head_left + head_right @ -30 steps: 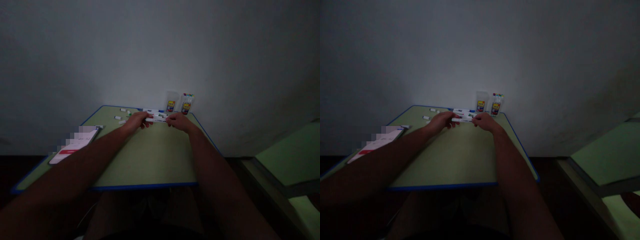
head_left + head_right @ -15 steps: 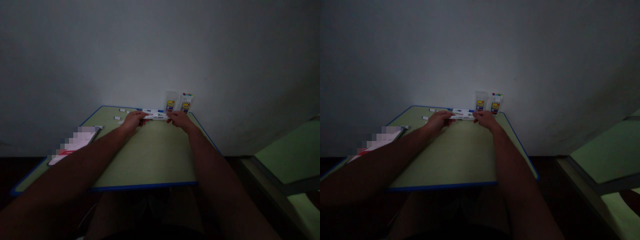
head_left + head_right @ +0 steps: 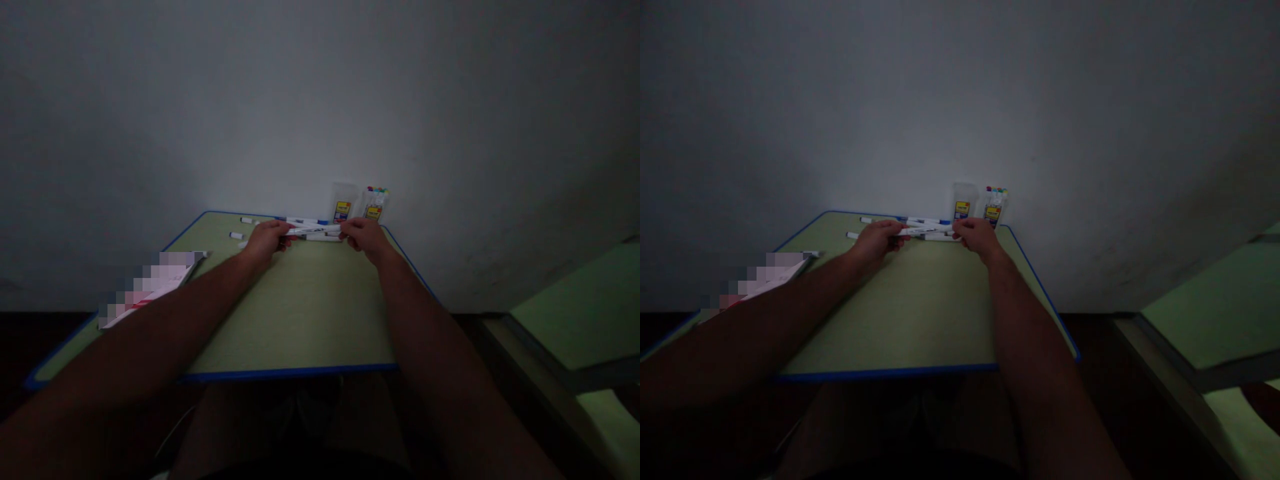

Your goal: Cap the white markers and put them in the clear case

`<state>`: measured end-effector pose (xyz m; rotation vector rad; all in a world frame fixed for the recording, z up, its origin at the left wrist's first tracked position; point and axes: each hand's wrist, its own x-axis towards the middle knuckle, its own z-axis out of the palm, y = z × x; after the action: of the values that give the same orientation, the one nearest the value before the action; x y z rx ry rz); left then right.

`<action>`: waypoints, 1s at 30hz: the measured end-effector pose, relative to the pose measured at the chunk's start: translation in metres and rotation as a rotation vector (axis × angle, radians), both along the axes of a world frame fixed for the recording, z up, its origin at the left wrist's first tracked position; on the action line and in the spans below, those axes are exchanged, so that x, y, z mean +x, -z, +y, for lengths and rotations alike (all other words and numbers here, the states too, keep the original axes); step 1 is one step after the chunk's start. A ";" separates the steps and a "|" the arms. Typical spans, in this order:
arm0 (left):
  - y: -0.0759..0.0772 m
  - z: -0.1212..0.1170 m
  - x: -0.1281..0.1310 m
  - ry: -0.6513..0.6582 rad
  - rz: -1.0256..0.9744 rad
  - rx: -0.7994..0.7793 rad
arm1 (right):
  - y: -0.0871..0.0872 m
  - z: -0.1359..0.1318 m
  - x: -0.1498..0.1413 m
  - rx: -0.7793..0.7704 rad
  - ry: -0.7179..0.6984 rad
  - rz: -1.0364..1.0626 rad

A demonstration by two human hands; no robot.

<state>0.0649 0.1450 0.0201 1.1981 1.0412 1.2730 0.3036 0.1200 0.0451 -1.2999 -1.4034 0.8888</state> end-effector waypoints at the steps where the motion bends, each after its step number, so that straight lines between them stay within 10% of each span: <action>1: 0.000 0.000 0.000 0.000 0.001 -0.002 | 0.000 0.000 0.000 0.002 -0.002 0.010; 30: 0.009 -0.006 -0.001 0.066 0.512 0.239 | -0.001 0.006 0.007 0.089 0.079 0.140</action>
<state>0.0640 0.1391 0.0106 1.7883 1.2195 1.0833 0.3104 0.1257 0.0457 -1.1948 -1.2603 0.8378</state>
